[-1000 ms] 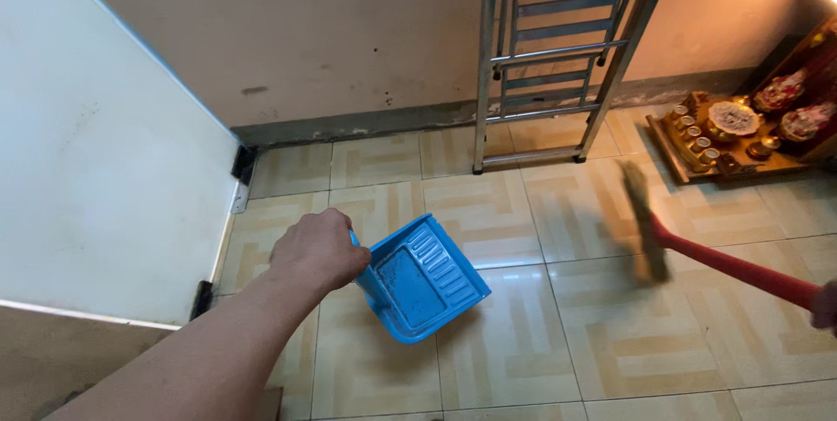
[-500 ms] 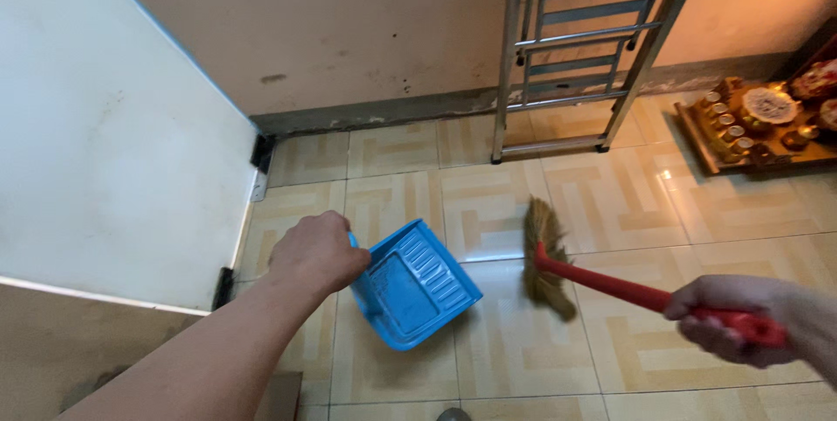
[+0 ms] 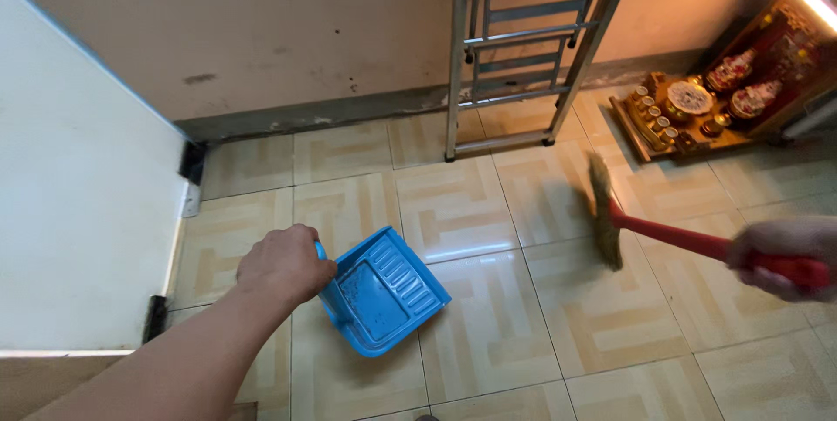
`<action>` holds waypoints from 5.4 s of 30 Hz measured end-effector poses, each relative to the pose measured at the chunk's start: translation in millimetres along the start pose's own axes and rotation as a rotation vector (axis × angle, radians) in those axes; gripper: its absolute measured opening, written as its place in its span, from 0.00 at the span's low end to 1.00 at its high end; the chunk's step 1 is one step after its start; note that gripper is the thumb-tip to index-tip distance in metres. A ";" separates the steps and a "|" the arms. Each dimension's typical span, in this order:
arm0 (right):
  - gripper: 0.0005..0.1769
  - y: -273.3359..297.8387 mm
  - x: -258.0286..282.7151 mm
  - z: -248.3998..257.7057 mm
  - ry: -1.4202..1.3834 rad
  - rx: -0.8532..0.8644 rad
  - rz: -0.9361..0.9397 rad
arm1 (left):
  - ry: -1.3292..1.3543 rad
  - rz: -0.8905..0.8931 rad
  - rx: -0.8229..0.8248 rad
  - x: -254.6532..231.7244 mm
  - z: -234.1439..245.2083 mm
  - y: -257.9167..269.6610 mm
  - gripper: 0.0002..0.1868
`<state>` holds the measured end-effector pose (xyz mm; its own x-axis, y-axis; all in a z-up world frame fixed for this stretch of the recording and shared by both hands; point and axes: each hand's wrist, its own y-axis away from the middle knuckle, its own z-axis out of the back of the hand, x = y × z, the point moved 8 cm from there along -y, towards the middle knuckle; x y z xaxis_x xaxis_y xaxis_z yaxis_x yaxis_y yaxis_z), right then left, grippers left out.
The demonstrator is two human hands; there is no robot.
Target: The person sweeps the tiled floor using a broom and a dustpan, moving from a hallway area into a bathroom.
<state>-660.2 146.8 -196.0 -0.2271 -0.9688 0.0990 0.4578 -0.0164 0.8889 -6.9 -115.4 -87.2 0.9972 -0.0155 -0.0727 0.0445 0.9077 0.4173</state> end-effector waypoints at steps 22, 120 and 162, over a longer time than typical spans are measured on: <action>0.09 161.7 37.9 -252.9 0.303 0.164 0.239 | -0.051 0.045 0.075 6.6 -46.2 -96.4 0.29; 0.20 270.9 59.2 -276.2 0.724 0.270 0.386 | 0.142 0.271 0.083 184.2 -109.2 -39.1 0.19; 0.09 116.8 -8.6 -56.8 0.396 -0.106 0.121 | -0.053 -0.022 0.072 6.1 -66.3 -67.8 0.25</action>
<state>-556.0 139.2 -118.4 0.1721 -0.9851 0.0020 0.5511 0.0979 0.8287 -7.7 -149.3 -176.0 0.9977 -0.0587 -0.0349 0.0682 0.8743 0.4805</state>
